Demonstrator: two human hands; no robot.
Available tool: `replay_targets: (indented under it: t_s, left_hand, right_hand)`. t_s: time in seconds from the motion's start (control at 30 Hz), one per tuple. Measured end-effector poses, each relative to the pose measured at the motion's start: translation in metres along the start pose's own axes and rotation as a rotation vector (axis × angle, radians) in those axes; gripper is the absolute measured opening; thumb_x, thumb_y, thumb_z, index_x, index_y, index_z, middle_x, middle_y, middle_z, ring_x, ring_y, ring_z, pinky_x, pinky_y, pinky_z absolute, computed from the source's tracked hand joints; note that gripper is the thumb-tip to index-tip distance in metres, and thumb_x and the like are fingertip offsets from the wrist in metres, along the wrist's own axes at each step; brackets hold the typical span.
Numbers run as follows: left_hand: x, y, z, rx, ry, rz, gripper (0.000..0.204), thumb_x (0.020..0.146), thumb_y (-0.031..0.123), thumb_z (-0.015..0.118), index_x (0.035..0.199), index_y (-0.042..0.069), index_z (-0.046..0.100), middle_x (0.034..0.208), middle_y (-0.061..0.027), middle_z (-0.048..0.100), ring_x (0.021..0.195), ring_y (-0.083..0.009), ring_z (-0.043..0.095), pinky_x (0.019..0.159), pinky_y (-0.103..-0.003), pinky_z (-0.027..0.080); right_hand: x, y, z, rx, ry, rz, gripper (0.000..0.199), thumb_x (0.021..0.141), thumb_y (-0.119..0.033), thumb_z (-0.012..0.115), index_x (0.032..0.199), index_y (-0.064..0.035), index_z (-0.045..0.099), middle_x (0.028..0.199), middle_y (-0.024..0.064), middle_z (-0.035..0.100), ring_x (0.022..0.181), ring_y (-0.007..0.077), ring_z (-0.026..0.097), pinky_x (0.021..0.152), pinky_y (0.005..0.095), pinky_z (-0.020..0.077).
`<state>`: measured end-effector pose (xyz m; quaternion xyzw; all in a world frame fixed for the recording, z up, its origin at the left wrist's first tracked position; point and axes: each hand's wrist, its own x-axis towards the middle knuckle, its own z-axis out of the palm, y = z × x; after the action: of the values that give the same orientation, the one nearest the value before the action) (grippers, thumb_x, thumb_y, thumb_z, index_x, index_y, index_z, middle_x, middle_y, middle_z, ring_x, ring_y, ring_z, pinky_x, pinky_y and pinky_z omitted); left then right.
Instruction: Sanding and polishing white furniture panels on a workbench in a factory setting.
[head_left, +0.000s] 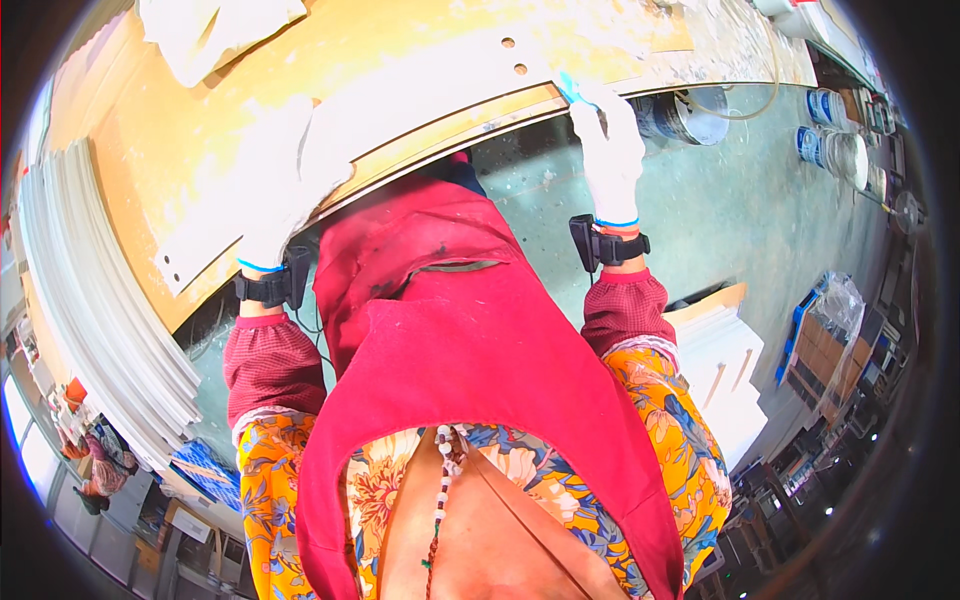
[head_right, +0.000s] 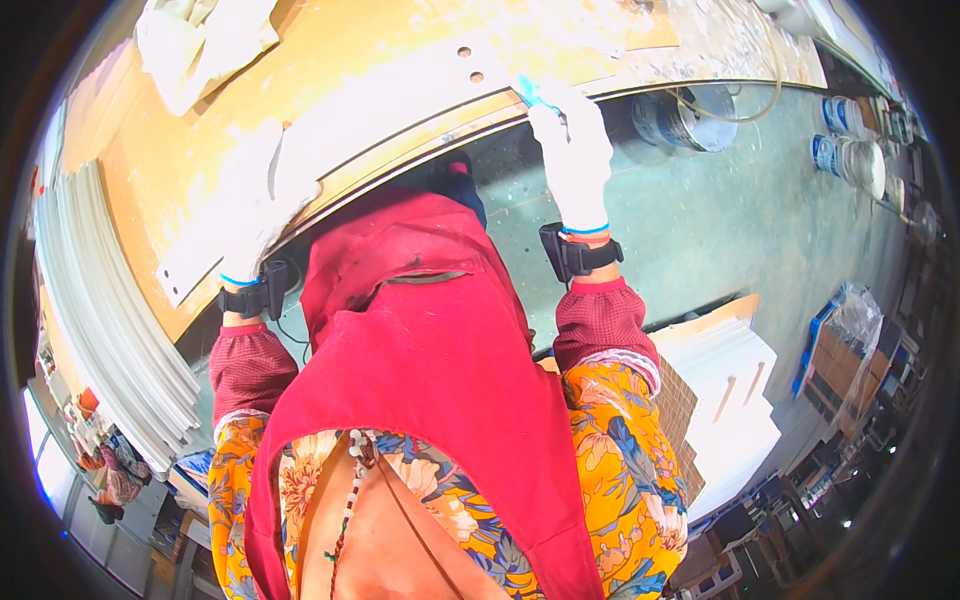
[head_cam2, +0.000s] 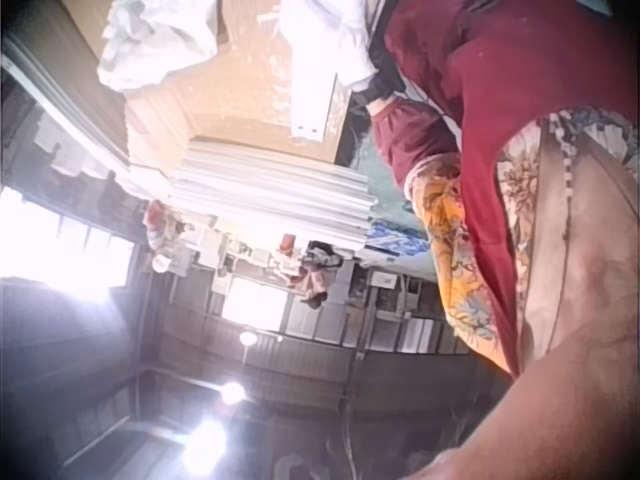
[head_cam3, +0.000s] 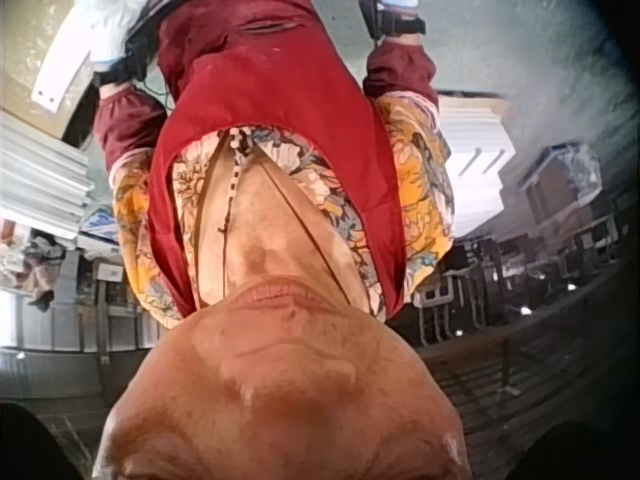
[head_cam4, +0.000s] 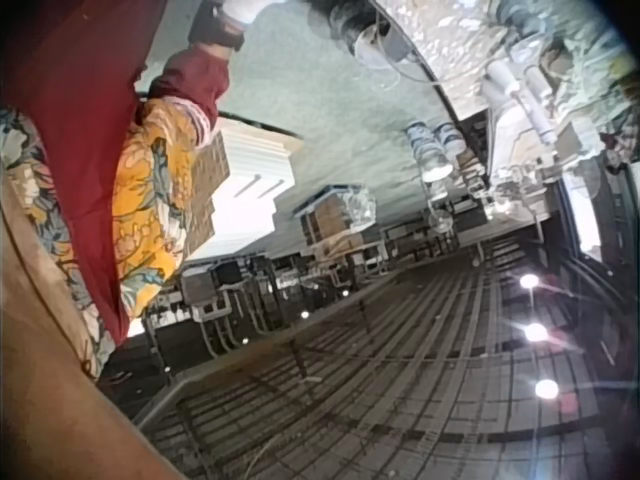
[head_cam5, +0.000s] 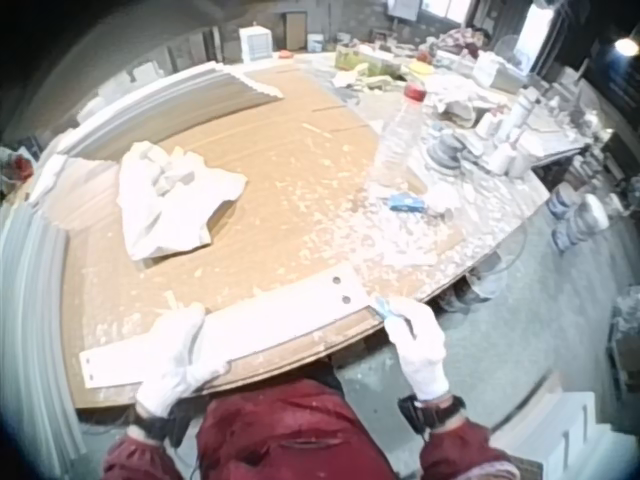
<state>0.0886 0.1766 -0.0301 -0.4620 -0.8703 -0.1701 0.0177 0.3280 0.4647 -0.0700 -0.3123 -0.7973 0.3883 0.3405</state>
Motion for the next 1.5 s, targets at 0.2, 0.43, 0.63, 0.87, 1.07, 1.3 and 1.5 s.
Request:
replay_targets:
  t_s: [0.2, 0.43, 0.63, 0.87, 1.07, 1.3, 1.5]
  left_hand:
    - [-0.004, -0.006, 0.006, -0.076, 0.007, -0.008, 0.082, 0.070, 0.047, 0.082, 0.138, 0.009, 0.054, 0.134, -0.0170, 0.057, 0.124, -0.0354, 0.052, 0.105, -0.047, 0.040]
    - [-0.002, 0.015, -0.007, 0.007, 0.030, 0.099, 0.073, 0.069, 0.038, 0.083, 0.132, 0.009, 0.058, 0.126, -0.0151, 0.061, 0.119, -0.0341, 0.056, 0.103, -0.045, 0.042]
    - [-0.035, -0.008, 0.035, -0.624, 0.104, -0.018, 0.046, 0.086, 0.038, 0.063, 0.119, 0.006, 0.061, 0.107, -0.0177, 0.062, 0.096, -0.0378, 0.058, 0.091, -0.048, 0.043]
    - [-0.062, -0.027, 0.054, -1.229, 0.092, -0.224, 0.028, 0.084, 0.029, 0.068, 0.102, 0.008, 0.065, 0.099, -0.0131, 0.065, 0.095, -0.0315, 0.060, 0.082, -0.044, 0.047]
    - [-0.042, -0.024, 0.086, -0.549, 0.204, -0.019, 0.025, 0.091, 0.034, 0.059, 0.094, 0.010, 0.063, 0.095, -0.0085, 0.066, 0.091, -0.0254, 0.061, 0.084, -0.042, 0.049]
    - [-0.042, -0.013, 0.117, -1.921, 0.672, -0.364, 0.049, 0.092, 0.056, 0.044, 0.122, 0.020, 0.056, 0.119, -0.0051, 0.060, 0.118, -0.0256, 0.052, 0.101, -0.042, 0.040]
    - [-0.054, -0.020, 0.084, -0.387, 0.430, -0.352, 0.044, 0.098, 0.041, 0.039, 0.134, 0.018, 0.050, 0.140, -0.0079, 0.052, 0.130, -0.0253, 0.045, 0.109, -0.041, 0.037]
  right_hand:
    - [0.001, -0.004, -0.012, 0.223, 0.035, 0.132, 0.023, 0.089, -0.007, 0.069, 0.111, -0.0033, 0.065, 0.097, 0.0045, 0.065, 0.077, 0.0106, 0.060, 0.069, 0.0245, 0.0507]
    - [0.024, -0.009, -0.014, -0.054, -0.039, 0.166, 0.022, 0.091, -0.014, 0.067, 0.110, -0.0027, 0.066, 0.098, 0.0082, 0.066, 0.081, 0.0143, 0.062, 0.074, 0.0291, 0.0507]
    - [0.026, -0.055, 0.012, 0.073, -0.129, 0.079, 0.022, 0.095, -0.008, 0.061, 0.115, 0.0014, 0.064, 0.112, 0.0116, 0.068, 0.101, 0.0207, 0.063, 0.091, 0.0337, 0.0502]
    - [-0.005, -0.112, 0.092, 0.081, -0.350, 0.102, 0.027, 0.099, -0.015, 0.055, 0.119, 0.0031, 0.061, 0.114, 0.0122, 0.064, 0.091, 0.0169, 0.062, 0.078, 0.0309, 0.0521]
    - [-0.033, -0.177, 0.166, 0.386, -0.750, -0.007, 0.034, 0.092, -0.007, 0.062, 0.125, 0.0029, 0.057, 0.125, 0.0171, 0.061, 0.115, 0.0253, 0.059, 0.103, 0.0368, 0.0443]
    - [-0.043, -0.245, 0.237, 0.384, -1.041, -0.278, 0.038, 0.088, -0.008, 0.069, 0.124, -0.0002, 0.059, 0.121, 0.0136, 0.064, 0.115, 0.0229, 0.060, 0.101, 0.0374, 0.0466]
    - [-0.048, -0.266, 0.317, 0.340, -1.218, -0.322, 0.035, 0.089, -0.013, 0.069, 0.122, -0.0006, 0.062, 0.117, 0.0111, 0.066, 0.108, 0.0187, 0.062, 0.096, 0.0312, 0.0481]
